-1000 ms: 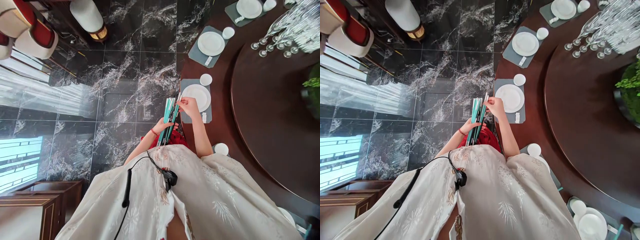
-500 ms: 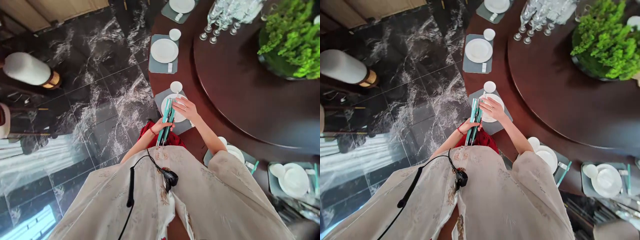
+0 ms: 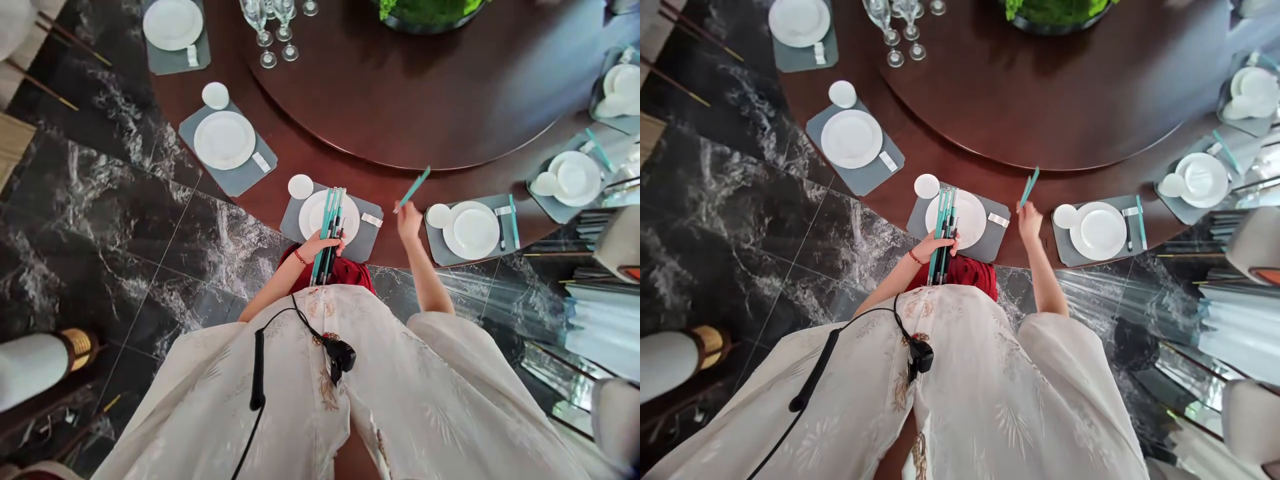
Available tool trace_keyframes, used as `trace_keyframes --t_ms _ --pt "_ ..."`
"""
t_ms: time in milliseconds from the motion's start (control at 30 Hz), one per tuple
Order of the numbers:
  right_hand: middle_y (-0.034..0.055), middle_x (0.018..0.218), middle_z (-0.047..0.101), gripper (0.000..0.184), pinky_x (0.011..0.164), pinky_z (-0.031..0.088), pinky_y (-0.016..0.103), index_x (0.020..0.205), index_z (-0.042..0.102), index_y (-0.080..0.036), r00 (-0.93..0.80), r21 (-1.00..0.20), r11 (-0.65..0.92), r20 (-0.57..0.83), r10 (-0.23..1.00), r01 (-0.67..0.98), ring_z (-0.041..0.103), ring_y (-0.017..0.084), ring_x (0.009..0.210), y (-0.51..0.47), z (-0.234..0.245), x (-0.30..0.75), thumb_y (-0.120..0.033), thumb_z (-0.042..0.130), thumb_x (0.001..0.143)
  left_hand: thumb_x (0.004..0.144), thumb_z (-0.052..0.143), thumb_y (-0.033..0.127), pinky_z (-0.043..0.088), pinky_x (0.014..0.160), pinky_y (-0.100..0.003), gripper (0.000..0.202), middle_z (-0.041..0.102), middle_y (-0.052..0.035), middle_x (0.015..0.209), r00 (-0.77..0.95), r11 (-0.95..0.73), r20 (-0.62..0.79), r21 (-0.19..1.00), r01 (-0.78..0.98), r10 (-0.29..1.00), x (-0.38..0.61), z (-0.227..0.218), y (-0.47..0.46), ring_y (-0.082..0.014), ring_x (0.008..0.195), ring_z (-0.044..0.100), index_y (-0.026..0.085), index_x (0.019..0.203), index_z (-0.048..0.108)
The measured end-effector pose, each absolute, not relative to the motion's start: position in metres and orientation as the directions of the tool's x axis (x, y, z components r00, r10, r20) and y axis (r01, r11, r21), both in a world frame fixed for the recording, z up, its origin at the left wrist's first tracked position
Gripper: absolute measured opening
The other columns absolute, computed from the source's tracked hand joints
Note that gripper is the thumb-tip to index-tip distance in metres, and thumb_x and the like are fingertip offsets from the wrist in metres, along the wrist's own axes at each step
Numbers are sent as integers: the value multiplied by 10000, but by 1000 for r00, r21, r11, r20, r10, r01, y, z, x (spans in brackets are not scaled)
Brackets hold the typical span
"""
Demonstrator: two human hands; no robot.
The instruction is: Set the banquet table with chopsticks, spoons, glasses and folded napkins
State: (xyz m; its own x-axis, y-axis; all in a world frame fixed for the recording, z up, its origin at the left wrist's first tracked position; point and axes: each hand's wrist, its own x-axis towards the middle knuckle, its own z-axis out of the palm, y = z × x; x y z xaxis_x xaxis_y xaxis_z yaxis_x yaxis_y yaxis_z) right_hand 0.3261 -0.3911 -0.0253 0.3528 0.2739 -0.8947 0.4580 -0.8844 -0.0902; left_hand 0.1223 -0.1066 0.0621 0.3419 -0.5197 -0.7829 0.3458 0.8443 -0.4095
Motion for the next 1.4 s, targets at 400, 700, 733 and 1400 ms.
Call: trace_keyframes --t_ms 400,700,733,1400 --pt "145 1133 757 237 839 510 231 1202 631 -134 90 473 -844 -880 -466 251 719 212 1029 -500 42 207 -259 499 1050 672 864 300 531 614 -298 398 675 -20 698 311 783 -750 -419 461 -584 140 59 -147 -133 585 626 103 960 672" --pt "137 969 756 192 811 522 215 1110 702 -92 -138 508 -811 -816 -561 289 721 200 954 -483 34 202 -225 654 981 677 834 293 529 615 -299 359 660 -9 686 285 749 -737 -428 506 -613 138 55 -140 -132 581 622 117 940 664" --pt "149 993 756 200 824 522 217 1118 702 -87 -138 510 -809 -814 -564 292 718 206 979 -480 33 201 -224 658 979 677 833 293 527 618 -299 359 657 -7 685 279 744 -735 -431 510 -618 138 54 -141 -131 582 621 118 940 664" --pt "163 856 740 312 813 586 286 1186 710 -7 -116 668 -680 -682 -722 301 723 193 743 -509 28 242 -237 666 979 669 844 294 519 612 -282 383 658 0 676 259 738 -734 -455 498 -627 149 51 -140 -123 582 618 117 949 651"
